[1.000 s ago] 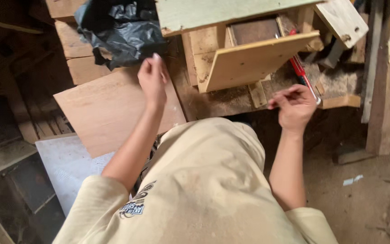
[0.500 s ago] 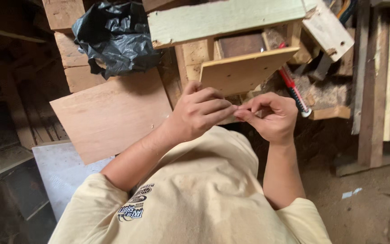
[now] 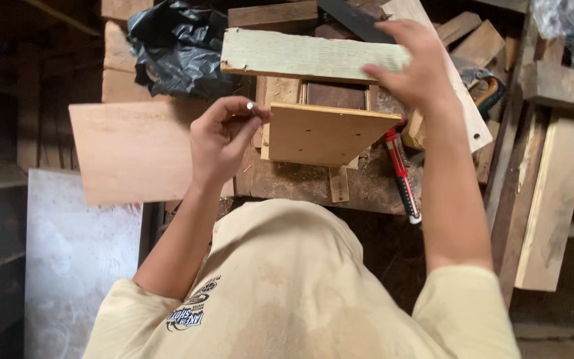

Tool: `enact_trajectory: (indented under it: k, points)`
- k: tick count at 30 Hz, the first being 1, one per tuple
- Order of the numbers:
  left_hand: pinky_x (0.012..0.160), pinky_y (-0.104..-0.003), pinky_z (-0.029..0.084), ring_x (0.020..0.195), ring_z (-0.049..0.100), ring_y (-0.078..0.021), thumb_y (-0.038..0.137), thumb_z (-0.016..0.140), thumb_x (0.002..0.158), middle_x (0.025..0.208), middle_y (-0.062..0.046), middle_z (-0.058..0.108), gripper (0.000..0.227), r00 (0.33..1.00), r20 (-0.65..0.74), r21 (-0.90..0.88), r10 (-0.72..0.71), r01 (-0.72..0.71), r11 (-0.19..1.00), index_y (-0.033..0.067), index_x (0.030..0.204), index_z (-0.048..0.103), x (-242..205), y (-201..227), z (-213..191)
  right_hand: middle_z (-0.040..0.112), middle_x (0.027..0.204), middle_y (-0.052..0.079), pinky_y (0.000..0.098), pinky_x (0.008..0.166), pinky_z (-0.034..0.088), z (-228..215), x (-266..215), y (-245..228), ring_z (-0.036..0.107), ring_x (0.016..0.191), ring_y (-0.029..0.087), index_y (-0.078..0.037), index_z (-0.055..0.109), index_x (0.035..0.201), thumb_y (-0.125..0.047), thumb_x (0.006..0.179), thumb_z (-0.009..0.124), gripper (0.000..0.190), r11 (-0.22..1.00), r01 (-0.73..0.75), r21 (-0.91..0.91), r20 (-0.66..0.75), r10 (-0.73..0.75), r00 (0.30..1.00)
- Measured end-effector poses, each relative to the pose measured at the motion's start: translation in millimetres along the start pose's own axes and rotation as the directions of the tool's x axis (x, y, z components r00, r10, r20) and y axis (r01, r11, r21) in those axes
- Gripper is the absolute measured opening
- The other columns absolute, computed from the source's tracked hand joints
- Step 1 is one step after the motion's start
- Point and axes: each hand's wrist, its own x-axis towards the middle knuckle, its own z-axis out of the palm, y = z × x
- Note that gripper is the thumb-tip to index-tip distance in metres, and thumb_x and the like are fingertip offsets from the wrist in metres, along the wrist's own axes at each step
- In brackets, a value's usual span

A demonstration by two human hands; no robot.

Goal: The person assembles a small wooden box by aligning and hammering nails into wooden panels. They repeatedly position pieces, insert nails, and strike them with a hammer to secure the structure.

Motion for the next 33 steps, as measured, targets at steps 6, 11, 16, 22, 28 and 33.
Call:
enact_trajectory:
  k: [6,11,16,22,28,33]
  points:
    - [0.061,-0.017,0.053,0.079,0.070,-0.0072,-0.007,0.076,0.094,0.098,-0.008,0.077,0.015,0.989,-0.142,-0.031,0.042,-0.047,0.998,0.0017,0.104,0.072,-16.2,-14.6,19.5,0.053,0.145,0.021,0.0524,0.106,0.045,22.5,34.7,6.4,0.052,0.130,0.042,-0.016,0.052,0.153,-0.054,0.065,0.095,0.105,0.966,-0.125,-0.227,0.373,0.205,0.905]
    - [0.084,-0.024,0.058,0.102,0.072,-0.0133,-0.008,0.074,0.093,0.107,-0.007,0.076,0.018,0.951,-0.132,0.124,0.279,-0.264,0.957,0.0056,0.104,0.069,-30.1,-29.0,27.0,0.057,0.144,0.022,0.0493,0.104,0.052,17.0,20.3,13.3,0.059,0.126,0.039,-0.010,0.060,0.149,-0.056,0.065,0.097,0.102,0.982,0.029,-0.184,0.254,0.019,0.967]
    - [0.097,-0.029,0.060,0.109,0.069,-0.0182,-0.008,0.075,0.096,0.120,-0.008,0.071,0.019,0.992,-0.119,-0.168,0.028,-0.048,0.985,0.0050,0.109,0.074,-22.1,-45.6,28.8,0.075,0.125,0.016,0.0386,0.088,0.065,-6.5,-41.4,51.4,0.073,0.104,0.023,-0.004,0.071,0.128,-0.029,0.107,0.087,0.036,0.986,0.071,0.149,-0.492,0.012,0.870]
    - [0.114,-0.032,0.048,0.141,0.047,-0.0246,-0.009,0.083,0.082,0.146,-0.010,0.050,0.021,0.969,0.059,-0.028,0.239,-0.237,0.971,0.0086,0.093,0.078,-7.7,-53.8,23.4,0.073,0.090,0.001,0.0369,0.075,0.057,53.3,-194.7,47.7,0.069,0.083,0.014,-0.010,0.073,0.100,-0.038,0.105,0.075,0.028,0.740,-0.646,0.188,-0.281,0.671,0.686]
    - [0.076,-0.028,0.058,0.100,0.069,-0.0167,-0.007,0.082,0.084,0.111,-0.005,0.071,0.022,0.967,0.243,-0.026,-0.077,0.086,0.996,0.0112,0.095,0.083,4.1,-85.7,27.0,0.065,0.105,0.020,0.0512,0.083,0.052,127.7,-273.0,45.7,0.062,0.099,0.040,-0.007,0.073,0.113,-0.037,0.069,0.095,0.057,0.643,-0.663,-0.383,-0.254,0.617,0.745]
    - [0.074,-0.023,0.057,0.094,0.071,-0.0121,-0.012,0.079,0.081,0.106,-0.004,0.074,0.028,0.937,0.334,0.029,0.106,-0.122,0.992,0.0115,0.096,0.081,14.4,-108.1,18.4,0.066,0.122,0.014,0.0504,0.096,0.051,139.6,-284.5,74.2,0.062,0.113,0.038,-0.013,0.070,0.123,-0.028,0.081,0.086,0.047,0.464,-0.868,-0.177,-0.191,0.849,0.493]
